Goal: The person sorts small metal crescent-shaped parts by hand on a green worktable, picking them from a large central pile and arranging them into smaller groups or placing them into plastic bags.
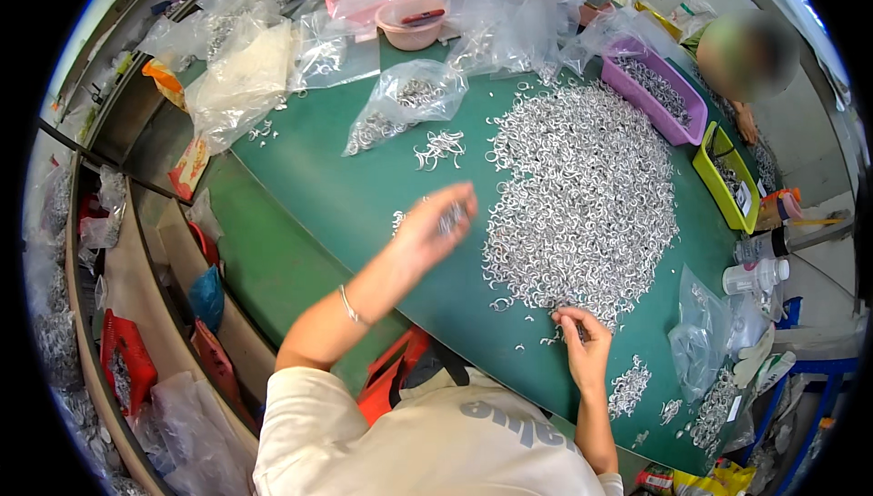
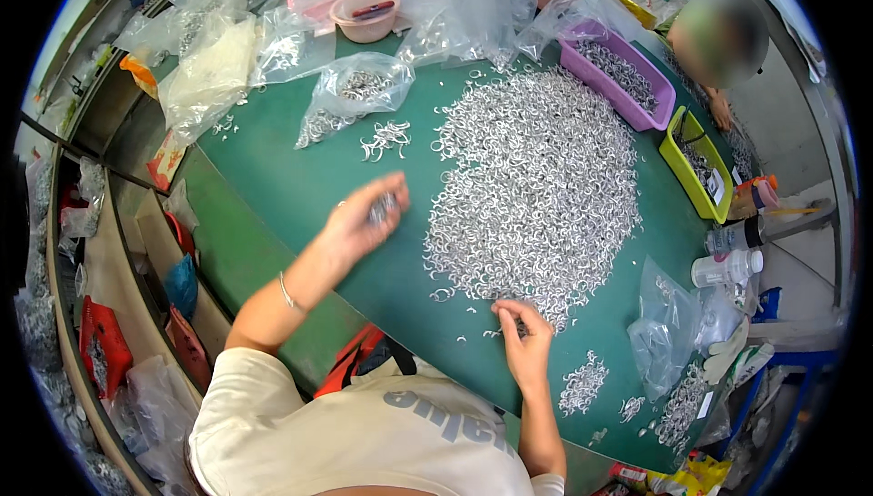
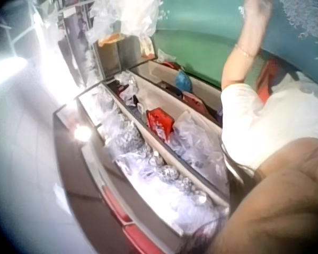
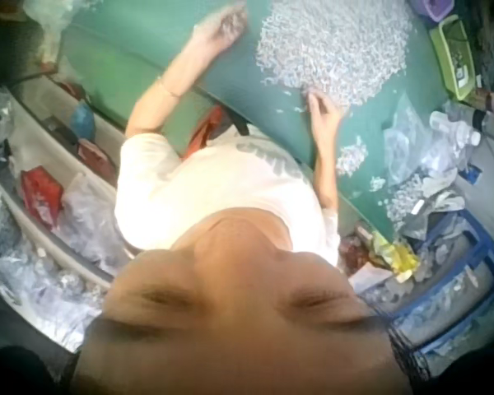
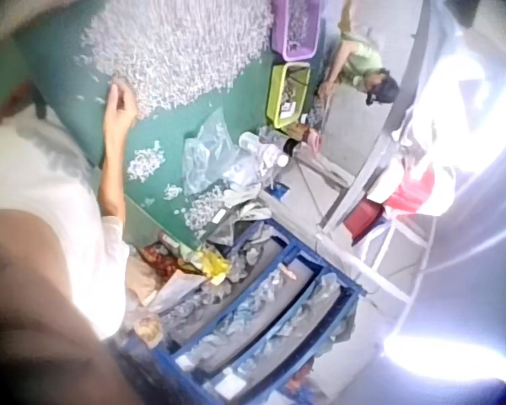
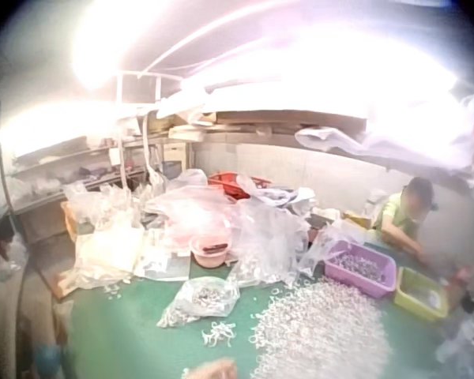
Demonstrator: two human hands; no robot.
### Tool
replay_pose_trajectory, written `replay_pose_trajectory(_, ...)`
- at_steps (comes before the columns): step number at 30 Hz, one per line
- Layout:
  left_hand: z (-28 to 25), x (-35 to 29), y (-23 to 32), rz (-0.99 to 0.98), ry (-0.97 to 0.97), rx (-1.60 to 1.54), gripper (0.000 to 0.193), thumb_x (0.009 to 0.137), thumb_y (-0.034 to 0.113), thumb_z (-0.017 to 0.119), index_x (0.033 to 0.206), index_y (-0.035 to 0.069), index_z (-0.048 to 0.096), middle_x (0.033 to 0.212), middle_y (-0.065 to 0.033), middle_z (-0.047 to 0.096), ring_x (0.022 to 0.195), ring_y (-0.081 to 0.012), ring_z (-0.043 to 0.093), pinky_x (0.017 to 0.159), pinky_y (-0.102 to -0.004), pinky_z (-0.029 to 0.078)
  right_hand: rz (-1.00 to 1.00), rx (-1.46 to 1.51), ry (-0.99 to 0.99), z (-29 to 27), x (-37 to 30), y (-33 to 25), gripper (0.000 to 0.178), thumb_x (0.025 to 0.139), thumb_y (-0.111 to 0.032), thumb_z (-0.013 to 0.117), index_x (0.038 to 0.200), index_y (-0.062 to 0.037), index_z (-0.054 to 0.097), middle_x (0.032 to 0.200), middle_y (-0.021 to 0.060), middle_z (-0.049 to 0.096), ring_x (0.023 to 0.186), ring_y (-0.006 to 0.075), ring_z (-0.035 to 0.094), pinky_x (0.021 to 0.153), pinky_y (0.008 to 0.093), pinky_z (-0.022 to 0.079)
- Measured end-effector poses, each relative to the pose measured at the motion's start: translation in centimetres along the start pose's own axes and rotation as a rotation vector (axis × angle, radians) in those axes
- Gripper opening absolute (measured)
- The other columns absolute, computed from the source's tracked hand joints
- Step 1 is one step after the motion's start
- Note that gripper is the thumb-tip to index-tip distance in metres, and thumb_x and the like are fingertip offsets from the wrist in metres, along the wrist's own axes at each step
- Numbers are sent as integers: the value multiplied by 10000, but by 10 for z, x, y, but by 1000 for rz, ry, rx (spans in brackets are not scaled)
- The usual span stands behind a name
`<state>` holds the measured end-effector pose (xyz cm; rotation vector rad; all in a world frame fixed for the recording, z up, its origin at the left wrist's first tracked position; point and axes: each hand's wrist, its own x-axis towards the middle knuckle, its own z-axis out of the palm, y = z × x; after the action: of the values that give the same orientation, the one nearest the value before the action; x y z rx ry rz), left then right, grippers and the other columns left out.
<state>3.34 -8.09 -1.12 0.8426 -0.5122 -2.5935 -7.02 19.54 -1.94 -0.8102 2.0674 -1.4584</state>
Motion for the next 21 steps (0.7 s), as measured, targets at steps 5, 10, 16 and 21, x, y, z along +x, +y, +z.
replay_pose_trajectory(5, 32, 95, 112, 903, 75, 1270, 91, 785, 91, 611, 846, 23, 613, 753, -90, 612, 680, -200, 613, 552, -297, 504, -37, -35, 17, 9, -17, 1, 111, 817, 6, 571, 908, 25, 633, 806, 89, 654, 704, 121, 586, 651, 233, 453)
replay_pose_trajectory(10, 9, 143, 157, 815, 422, 2593, 157, 787, 90, 510, 871, 19, 623, 961, -173, 594, 894, -311, 608, 730, -423, 506, -152, -233, 67, 4, -24, -15, 97, 793, 9, 584, 881, 23, 621, 841, 119, 632, 742, 211, 588, 691, 290, 456)
replay_pose_trajectory(16, 10, 120, 139, 899, 398, 2677, 191, 749, 48, 544, 917, 43, 635, 979, -166, 594, 947, -332, 572, 759, -415, 505, -248, -556, 317, -15, -41, 3, 167, 755, -10, 604, 922, -3, 602, 973, 127, 595, 935, 300, 525, 832, 361, 403)
replay_pose_trajectory(21, 36, 43, 33, 1179, -253, 1994, 222, 752, 1, 520, 967, 13, 571, 984, -168, 573, 913, -349, 564, 827, -393, 461, -208, -710, 276, -13, -39, 21, 523, 748, -134, 664, 1204, 0, 446, 1214, 165, 467, 1175, 339, 395, 944, 413, 311)
